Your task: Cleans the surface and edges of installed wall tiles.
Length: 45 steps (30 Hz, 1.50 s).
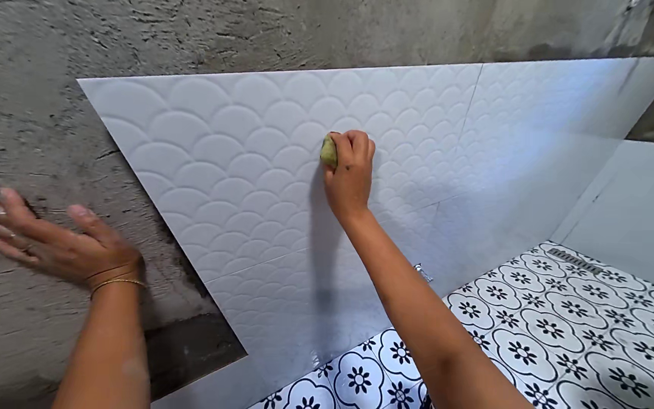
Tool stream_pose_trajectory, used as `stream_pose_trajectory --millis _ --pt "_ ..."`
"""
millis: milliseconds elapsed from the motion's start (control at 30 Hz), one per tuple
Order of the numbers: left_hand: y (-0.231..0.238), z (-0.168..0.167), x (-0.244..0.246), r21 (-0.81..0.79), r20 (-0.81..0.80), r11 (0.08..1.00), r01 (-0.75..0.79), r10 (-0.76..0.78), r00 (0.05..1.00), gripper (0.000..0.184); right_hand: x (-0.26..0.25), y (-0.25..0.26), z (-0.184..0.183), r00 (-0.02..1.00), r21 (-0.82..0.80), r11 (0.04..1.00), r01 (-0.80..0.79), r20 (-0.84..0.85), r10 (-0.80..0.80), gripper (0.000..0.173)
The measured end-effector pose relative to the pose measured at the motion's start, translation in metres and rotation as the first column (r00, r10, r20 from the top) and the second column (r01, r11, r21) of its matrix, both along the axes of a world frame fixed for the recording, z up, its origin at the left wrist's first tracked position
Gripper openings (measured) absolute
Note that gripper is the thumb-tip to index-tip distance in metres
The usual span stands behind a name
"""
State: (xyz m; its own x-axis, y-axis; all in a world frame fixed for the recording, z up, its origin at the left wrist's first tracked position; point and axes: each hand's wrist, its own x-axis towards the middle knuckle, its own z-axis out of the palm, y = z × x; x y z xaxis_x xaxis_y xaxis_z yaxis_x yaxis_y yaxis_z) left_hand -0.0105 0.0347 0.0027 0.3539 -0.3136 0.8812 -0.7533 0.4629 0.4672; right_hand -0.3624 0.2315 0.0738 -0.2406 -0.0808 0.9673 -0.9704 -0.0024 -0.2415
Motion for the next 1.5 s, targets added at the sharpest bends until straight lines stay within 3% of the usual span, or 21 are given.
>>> stream_pose_trajectory --millis 233,400,600,767,900,1100,1200,1367,1500 --pt "-0.001 0.001 -0.003 -0.008 -0.016 1.0 -0.004 0.004 1.0 0.071 -0.017 0.006 -0.012 0.995 0.014 0.998 0.06 0.076 -0.061 0.031" --pt "-0.004 0.0 -0.001 -0.051 0.04 0.999 0.002 0.0 0.999 0.069 0.002 0.002 0.0 1.0 0.031 0.999 0.014 -0.023 -0.014 0.031" --pt "-0.003 0.003 -0.004 -0.027 0.0 1.0 -0.016 0.016 1.0 0.072 -0.052 0.022 -0.023 0.994 0.108 0.992 0.064 0.081 -0.073 0.037" --pt "-0.003 0.003 -0.002 -0.028 0.019 0.999 -0.021 0.021 1.0 0.072 -0.035 0.012 -0.016 0.987 0.066 0.997 0.026 -0.157 -0.015 0.033" --pt "-0.004 0.002 -0.003 -0.05 0.017 0.999 -0.019 0.019 1.0 0.07 -0.054 0.021 -0.009 0.996 0.093 0.993 0.07 -0.058 -0.065 0.036" --pt "-0.003 0.003 -0.002 -0.042 0.027 0.999 -0.025 0.026 0.999 0.07 -0.053 0.021 -0.014 0.972 0.109 0.992 0.068 -0.23 -0.041 0.027" --pt "0.0 0.004 -0.003 -0.05 0.019 0.998 -0.023 0.024 1.0 0.071 -0.055 0.021 -0.003 0.98 0.089 0.993 0.081 -0.189 -0.063 0.03" --pt "0.003 0.004 -0.004 -0.045 0.006 0.999 -0.022 0.022 1.0 0.07 -0.049 0.021 -0.027 0.965 0.112 0.991 0.07 -0.26 -0.039 0.028" --pt "0.007 0.007 -0.006 -0.056 0.01 0.998 -0.022 0.023 1.0 0.069 -0.061 0.024 -0.007 0.982 0.105 0.991 0.08 -0.182 -0.06 0.031"
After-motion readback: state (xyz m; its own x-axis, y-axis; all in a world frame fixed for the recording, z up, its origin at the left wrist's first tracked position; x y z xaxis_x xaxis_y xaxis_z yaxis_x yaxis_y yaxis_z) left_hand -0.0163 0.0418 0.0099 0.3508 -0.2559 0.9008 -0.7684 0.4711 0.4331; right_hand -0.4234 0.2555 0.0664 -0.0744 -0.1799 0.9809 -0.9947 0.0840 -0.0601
